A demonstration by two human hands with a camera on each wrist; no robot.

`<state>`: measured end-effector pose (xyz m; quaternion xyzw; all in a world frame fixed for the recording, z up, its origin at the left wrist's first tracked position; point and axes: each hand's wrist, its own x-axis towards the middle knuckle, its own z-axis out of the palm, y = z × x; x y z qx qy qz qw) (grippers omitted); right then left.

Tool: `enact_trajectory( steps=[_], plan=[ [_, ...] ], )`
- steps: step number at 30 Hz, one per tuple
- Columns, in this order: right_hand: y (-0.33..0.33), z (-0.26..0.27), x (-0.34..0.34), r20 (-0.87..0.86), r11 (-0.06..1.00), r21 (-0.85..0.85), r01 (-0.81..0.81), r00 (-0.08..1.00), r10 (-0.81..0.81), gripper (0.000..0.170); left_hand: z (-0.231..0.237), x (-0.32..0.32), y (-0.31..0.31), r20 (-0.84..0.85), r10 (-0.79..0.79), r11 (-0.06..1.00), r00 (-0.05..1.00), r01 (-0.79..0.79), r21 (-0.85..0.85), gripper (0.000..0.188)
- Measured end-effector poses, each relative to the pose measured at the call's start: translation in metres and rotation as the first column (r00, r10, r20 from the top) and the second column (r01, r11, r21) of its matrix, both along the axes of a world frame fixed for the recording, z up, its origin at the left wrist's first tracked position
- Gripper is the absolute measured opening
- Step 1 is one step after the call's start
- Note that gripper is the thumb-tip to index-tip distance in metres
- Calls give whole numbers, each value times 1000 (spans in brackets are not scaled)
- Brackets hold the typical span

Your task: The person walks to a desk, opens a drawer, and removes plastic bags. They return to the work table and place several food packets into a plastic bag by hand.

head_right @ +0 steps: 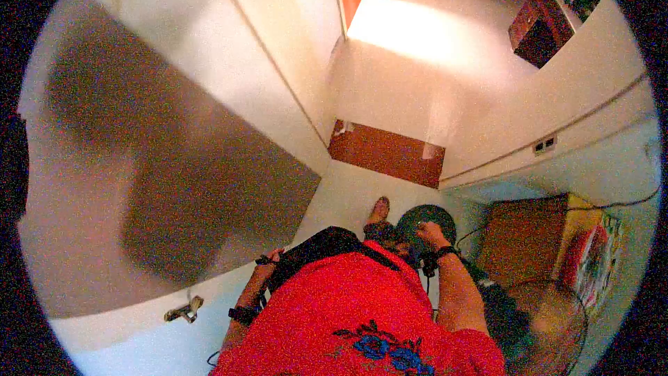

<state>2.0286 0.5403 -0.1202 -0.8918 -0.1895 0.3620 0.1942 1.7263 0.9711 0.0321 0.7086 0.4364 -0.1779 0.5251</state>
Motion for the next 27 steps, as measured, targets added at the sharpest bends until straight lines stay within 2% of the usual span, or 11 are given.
enact_trajectory(
  steps=[2,4,9,12,15,17,18,21,24,26,27],
  plan=[
    [4,0,33,99,990,140,27,994,-41,33,-68,5,13,163,-19,999,987,26,-41,51],
    [10,11,71,92,991,124,53,994,-64,32,-72,37,13,210,-75,996,975,82,-27,52],
    [-6,12,122,15,976,71,206,978,-208,31,51,161,-6,97,-168,986,981,169,-7,52],
    [-23,0,128,-48,974,-44,224,973,-226,31,58,196,-7,142,-107,993,984,114,-42,52],
    [-27,0,137,-143,966,-111,232,958,-247,32,38,233,6,113,-278,960,954,279,4,52],
    [-29,5,147,-260,924,-167,344,889,-378,32,55,272,3,114,-173,977,978,185,-104,51],
    [-32,-2,154,-218,939,-171,300,917,-333,32,64,295,1,113,-120,978,986,137,-156,51],
    [-40,-18,186,-107,957,-159,244,959,-262,33,19,344,21,193,-233,956,953,261,-135,51],
    [-36,-5,226,-129,927,-140,347,922,-365,34,18,417,34,58,-80,916,995,96,-389,52],
    [-33,16,259,-235,884,-204,421,855,-462,36,22,456,40,101,-41,880,994,84,-468,53],
    [-32,29,271,-176,905,-164,393,891,-419,36,25,473,42,116,-14,858,993,72,-508,54]
  ],
)
